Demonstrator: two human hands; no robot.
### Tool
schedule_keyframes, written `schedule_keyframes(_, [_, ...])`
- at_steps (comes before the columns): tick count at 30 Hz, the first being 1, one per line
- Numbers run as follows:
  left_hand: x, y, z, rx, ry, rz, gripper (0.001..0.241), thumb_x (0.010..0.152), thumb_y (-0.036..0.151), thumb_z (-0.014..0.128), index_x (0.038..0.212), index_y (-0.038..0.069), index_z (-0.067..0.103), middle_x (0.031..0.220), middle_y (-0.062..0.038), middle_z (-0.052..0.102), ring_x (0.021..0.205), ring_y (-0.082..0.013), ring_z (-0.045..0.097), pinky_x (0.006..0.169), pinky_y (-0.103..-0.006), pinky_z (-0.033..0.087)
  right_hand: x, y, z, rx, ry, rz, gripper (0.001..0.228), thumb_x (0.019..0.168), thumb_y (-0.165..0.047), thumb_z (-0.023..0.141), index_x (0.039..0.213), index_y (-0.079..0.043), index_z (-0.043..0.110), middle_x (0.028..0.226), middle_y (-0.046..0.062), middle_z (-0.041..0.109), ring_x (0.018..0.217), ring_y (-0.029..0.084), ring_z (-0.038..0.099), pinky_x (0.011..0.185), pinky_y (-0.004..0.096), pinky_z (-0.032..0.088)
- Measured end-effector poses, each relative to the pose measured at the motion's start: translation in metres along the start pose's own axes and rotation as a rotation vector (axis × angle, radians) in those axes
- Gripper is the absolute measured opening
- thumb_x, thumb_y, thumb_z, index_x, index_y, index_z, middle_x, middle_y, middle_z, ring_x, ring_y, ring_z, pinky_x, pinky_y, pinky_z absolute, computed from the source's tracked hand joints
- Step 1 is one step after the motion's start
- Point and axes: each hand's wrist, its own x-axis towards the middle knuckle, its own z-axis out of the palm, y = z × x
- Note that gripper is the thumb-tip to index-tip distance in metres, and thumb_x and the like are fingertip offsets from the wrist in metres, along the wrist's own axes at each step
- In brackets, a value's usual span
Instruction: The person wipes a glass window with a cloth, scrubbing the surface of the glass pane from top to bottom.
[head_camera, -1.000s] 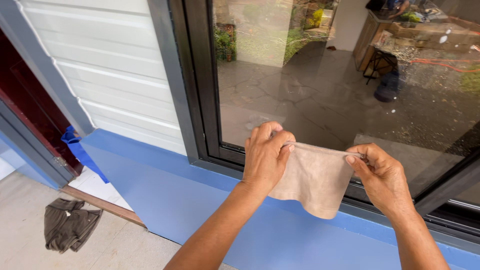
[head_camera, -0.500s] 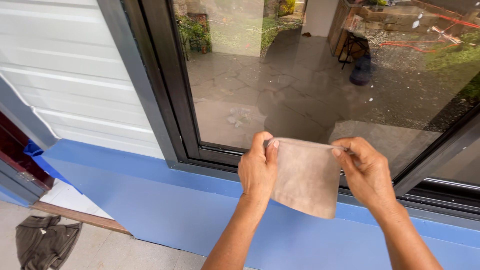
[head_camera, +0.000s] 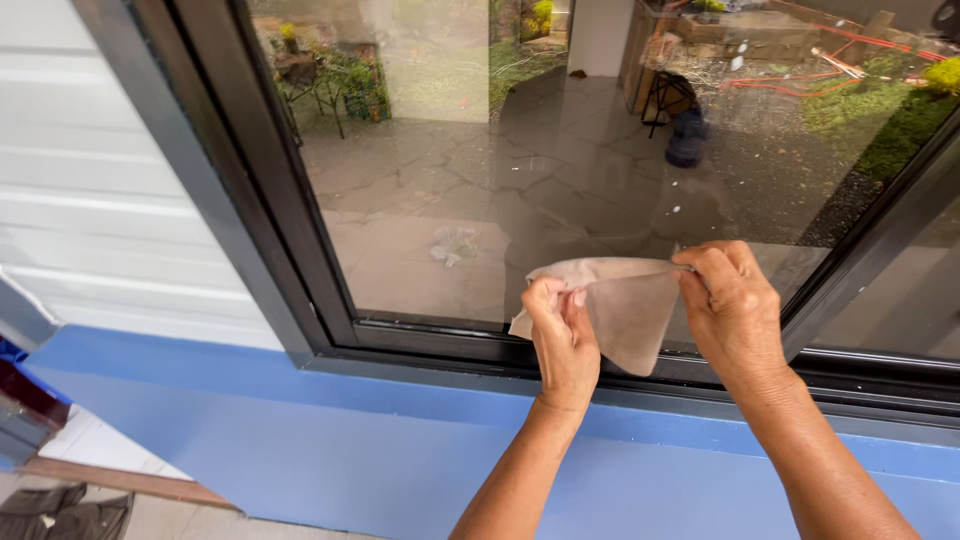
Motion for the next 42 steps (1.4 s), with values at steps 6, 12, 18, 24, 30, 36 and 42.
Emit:
schedule_keyframes(6, [0.009,-0.040,0.007,0.196,0.124,0.271,0.027,0.095,0.011,0.074,0.095,0.011,0.048,0.104,-0.011,0.063,0.088,-0.0272,0.070,0.070,-0.0350,0.063,0.006,0.006,0.007,0.057,0.020,0.123,0.020,0.093,0.003,0.076,0.105,-0.012,0.076,0.097,0.006,0.069,0.078,0.022,0.068,0.067,0.030,0.054])
schedule_keyframes(12, [0.019,-0.024,0.011,0.231,0.061,0.513,0.017,0.093,-0.001,0.070,0.102,0.013,0.069,0.124,-0.013,0.054,0.111,-0.0307,0.068,0.085,-0.0386,0.062,0.009,0.006,0.009,0.188,0.017,0.297,0.016,0.092,0.001,0.078,0.104,-0.010,0.078,0.092,0.008,0.068,0.074,0.020,0.068,0.068,0.027,0.055])
schedule_keyframes(18, [0.029,-0.021,0.012,0.488,-0.044,0.895,0.036,0.091,-0.003,0.072,0.119,0.020,0.077,0.109,-0.006,0.052,0.092,-0.0207,0.060,0.078,-0.0347,0.057,0.014,0.009,0.004,0.129,0.008,0.294,0.019,0.090,0.003,0.078,0.104,-0.011,0.077,0.087,0.007,0.063,0.066,0.016,0.062,0.062,0.028,0.054])
schedule_keyframes(24, [0.033,-0.061,0.025,0.660,-0.128,1.080,0.049,0.100,0.012,0.063,0.144,0.034,0.060,0.134,-0.004,0.059,0.108,-0.0291,0.053,0.094,-0.0525,0.040,0.019,0.008,0.003,0.191,0.083,0.263,0.024,0.089,0.011,0.080,0.107,-0.005,0.078,0.086,0.009,0.062,0.074,0.019,0.066,0.072,0.030,0.059])
schedule_keyframes(30, [0.040,-0.096,0.032,0.775,-0.110,1.157,0.046,0.102,0.018,0.055,0.146,0.031,0.056,0.159,-0.005,0.039,0.142,-0.0321,0.037,0.109,-0.0655,0.028,0.021,0.001,0.005,0.393,0.138,0.337,0.022,0.092,0.012,0.077,0.111,0.003,0.075,0.090,0.012,0.062,0.078,0.015,0.064,0.076,0.031,0.060])
schedule_keyframes(36, [0.036,-0.080,0.042,1.138,-0.086,0.998,0.057,0.108,0.069,0.034,0.157,0.040,0.039,0.162,0.005,0.041,0.125,-0.0111,0.061,0.081,-0.0627,0.045,-0.032,-0.007,0.028,0.103,0.468,-0.108,0.015,0.105,0.011,0.059,0.119,0.007,0.057,0.112,0.022,0.062,0.105,0.038,0.057,0.096,0.046,0.047])
schedule_keyframes(42, [0.033,-0.083,0.038,1.314,-0.073,1.031,0.062,0.114,0.062,0.035,0.165,0.032,0.020,0.168,0.005,0.029,0.153,-0.0054,0.032,0.101,-0.0661,0.035,-0.075,0.022,0.126,0.115,0.487,-0.239,0.039,0.097,0.014,0.066,0.134,0.008,0.056,0.152,0.027,0.044,0.144,0.042,0.048,0.126,0.054,0.044])
